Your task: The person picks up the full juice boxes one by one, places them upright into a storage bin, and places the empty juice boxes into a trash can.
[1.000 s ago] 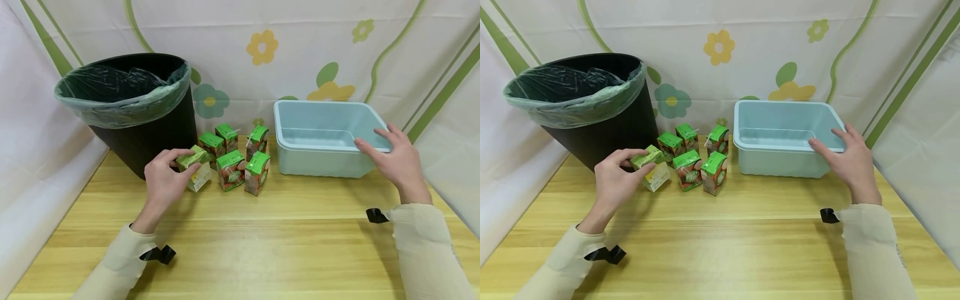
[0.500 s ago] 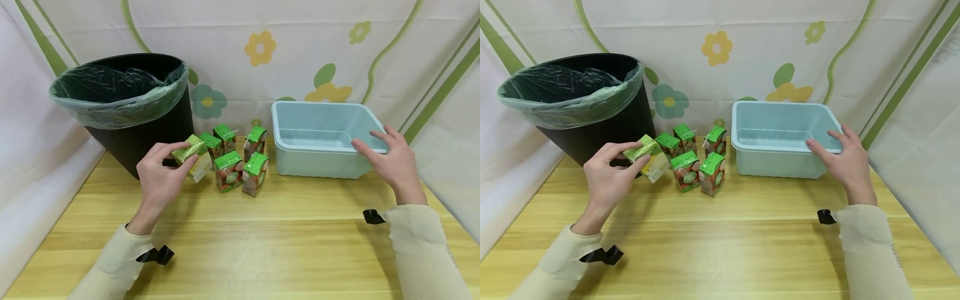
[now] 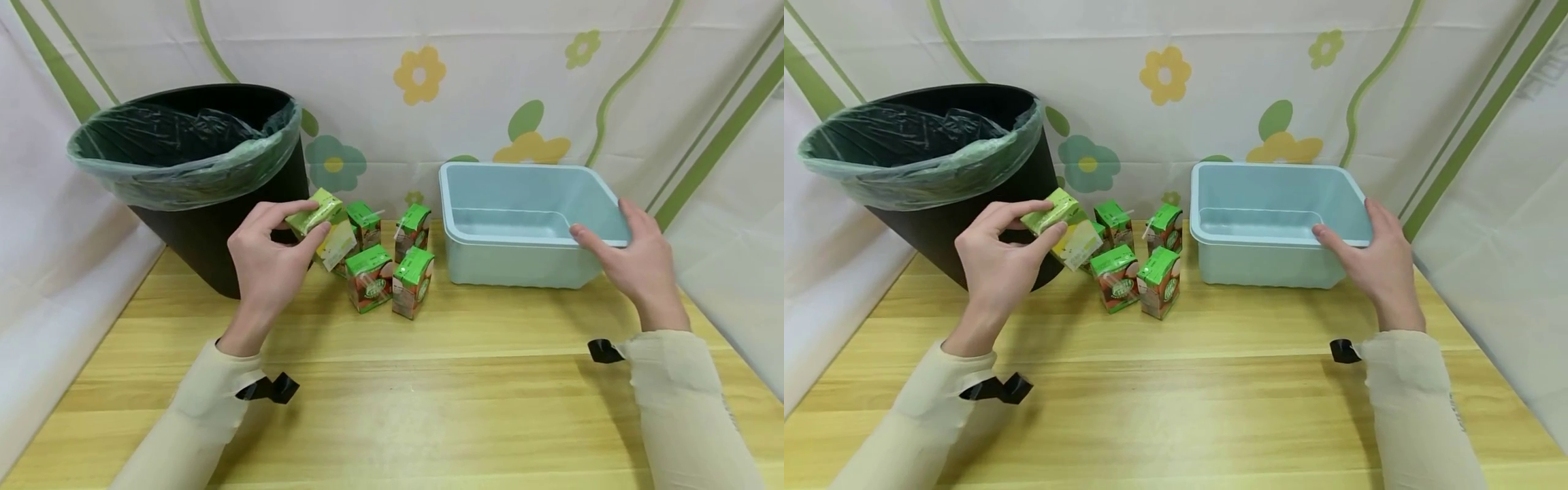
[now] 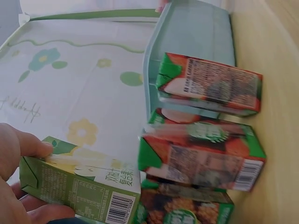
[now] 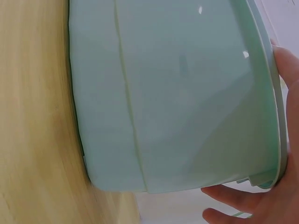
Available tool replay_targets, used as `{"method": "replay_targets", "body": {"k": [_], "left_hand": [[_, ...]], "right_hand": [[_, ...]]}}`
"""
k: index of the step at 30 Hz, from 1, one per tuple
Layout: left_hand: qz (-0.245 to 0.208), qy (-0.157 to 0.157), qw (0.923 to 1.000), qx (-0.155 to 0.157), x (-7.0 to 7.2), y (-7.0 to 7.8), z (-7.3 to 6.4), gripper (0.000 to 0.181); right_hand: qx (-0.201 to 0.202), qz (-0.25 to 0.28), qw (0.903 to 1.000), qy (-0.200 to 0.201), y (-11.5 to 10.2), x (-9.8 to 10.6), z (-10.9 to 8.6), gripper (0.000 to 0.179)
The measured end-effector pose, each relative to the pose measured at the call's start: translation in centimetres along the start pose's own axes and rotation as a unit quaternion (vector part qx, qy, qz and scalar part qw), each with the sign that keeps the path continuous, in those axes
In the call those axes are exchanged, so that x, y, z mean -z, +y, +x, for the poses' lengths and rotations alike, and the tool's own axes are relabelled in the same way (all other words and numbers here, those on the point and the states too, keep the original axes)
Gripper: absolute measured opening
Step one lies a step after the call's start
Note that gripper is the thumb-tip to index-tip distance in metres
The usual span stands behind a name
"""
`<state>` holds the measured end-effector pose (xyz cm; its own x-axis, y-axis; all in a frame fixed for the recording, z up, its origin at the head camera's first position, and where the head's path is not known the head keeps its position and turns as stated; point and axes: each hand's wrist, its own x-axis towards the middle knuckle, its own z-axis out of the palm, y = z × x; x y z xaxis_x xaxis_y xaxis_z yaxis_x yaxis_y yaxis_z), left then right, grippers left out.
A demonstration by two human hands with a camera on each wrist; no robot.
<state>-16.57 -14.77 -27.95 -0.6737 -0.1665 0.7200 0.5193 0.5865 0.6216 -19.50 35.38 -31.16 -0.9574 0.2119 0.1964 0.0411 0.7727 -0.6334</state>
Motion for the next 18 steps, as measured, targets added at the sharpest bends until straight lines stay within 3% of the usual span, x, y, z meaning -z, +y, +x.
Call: {"method": "replay_targets", "body": {"k": [13,18], "left_hand": [[-0.022,-0.001,0.9978,-0.063,-2.9,2.7,2.7,0.028],[-0.043,-0.002,0.9972,-0.061,-4.2,3.6,3.6,0.029]], "right_hand": [[-0.002,0.009,0.9999,-0.006,-0.2,0.1,-0.2,0.106],[0.001,0.007,1.0,-0.006,-0.2,0.1,-0.2,0.106]]}}
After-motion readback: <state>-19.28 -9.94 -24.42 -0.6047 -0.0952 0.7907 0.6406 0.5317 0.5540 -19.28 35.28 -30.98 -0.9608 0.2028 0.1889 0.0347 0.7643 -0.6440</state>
